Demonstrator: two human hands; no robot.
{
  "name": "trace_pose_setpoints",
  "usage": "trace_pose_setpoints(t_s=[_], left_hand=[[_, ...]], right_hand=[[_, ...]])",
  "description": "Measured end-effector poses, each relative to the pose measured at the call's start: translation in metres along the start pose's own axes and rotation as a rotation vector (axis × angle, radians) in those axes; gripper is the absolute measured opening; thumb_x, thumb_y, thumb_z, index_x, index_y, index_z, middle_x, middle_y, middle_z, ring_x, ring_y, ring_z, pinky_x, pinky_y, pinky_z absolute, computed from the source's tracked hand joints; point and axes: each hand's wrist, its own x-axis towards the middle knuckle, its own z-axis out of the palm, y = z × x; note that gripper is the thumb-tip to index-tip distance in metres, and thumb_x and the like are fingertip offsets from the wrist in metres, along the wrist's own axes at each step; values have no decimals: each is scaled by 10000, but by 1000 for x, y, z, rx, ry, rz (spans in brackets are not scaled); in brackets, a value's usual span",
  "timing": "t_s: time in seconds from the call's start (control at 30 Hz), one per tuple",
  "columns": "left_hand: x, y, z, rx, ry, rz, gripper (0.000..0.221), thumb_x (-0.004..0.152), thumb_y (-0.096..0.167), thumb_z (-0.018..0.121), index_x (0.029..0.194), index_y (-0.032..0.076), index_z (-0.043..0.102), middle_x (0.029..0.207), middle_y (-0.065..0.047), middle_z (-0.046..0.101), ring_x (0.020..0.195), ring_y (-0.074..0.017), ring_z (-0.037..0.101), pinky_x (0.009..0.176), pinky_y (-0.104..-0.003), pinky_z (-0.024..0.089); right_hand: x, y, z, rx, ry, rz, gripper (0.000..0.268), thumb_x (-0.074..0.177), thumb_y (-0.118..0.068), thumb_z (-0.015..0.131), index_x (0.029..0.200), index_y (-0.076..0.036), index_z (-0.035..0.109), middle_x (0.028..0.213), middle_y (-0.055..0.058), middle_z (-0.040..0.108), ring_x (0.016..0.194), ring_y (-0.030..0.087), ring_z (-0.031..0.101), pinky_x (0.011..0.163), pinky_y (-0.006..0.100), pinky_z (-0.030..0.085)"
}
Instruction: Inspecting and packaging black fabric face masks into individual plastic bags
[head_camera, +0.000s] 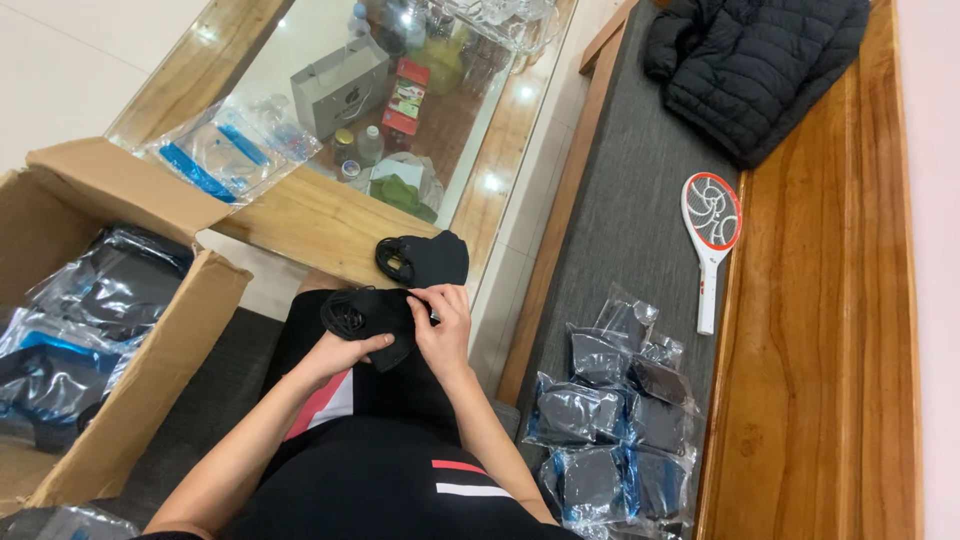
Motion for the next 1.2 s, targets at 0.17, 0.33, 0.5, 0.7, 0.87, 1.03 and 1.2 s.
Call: trace_pose_setpoints(t_s=[0.17, 0.33, 0.5, 0.7, 0.87, 1.03, 1.2], left_hand=[[-2, -3, -3, -3, 28, 40, 430, 715, 99, 926, 1095, -20, 763, 943, -185, 766, 739, -234, 725, 575, -334, 619], [21, -34, -12, -16, 82, 53, 548, 748, 160, 932, 1214, -14, 703, 1027, -153, 730, 805, -229, 692, 605, -353, 622], [43, -61, -17, -193, 211, 26, 582, 752, 178, 936, 1246, 14, 676, 1084, -113, 736, 868, -224, 734, 622, -353, 650], [45, -67, -5, -262, 163, -17, 562, 724, 135, 953, 1211, 30, 694, 1073, -101, 738, 871, -219, 732, 693, -373, 659], [40, -52, 0, -248, 177, -35, 559, 725, 104, 947, 1214, 25, 688, 1064, -113, 739, 875, -228, 739, 700, -379, 661], [46, -46, -5, -254, 241, -52, 504, 754, 58, 912, 1202, 20, 683, 1031, -108, 740, 843, -239, 748, 669, -379, 663], [44, -49, -24, -286, 343, -80, 528, 752, 76, 919, 1222, 48, 680, 1083, -96, 742, 854, -242, 757, 687, -372, 660]], right_hand=[[-8, 8, 12, 75, 62, 44, 128, 893, -214, 817, 832, -132, 740, 680, 22, 643, 715, 208, 638, 640, 284, 510], [-31, 30, 32, 57, 11, 52, 103, 922, -189, 776, 923, -91, 744, 786, 123, 696, 779, 341, 687, 634, 375, 530], [-43, 4, 37, 111, -58, 24, 124, 921, -72, 731, 1041, -48, 749, 883, 98, 712, 763, 274, 694, 633, 318, 555], [-33, 18, 34, 14, -24, -80, 137, 905, -51, 729, 1032, -74, 773, 901, 115, 730, 868, 347, 719, 717, 399, 591], [-32, 40, 34, 100, -6, 88, 152, 929, -90, 711, 1077, -68, 737, 901, 158, 748, 873, 374, 723, 717, 439, 576], [-24, 72, 42, 363, 17, 302, 130, 953, -109, 710, 1083, -113, 705, 837, 104, 771, 696, 164, 729, 581, 295, 560], [-15, 113, 40, 740, 211, 653, 107, 988, -85, 641, 1057, -32, 578, 787, 166, 741, 531, 140, 672, 379, 176, 489]])
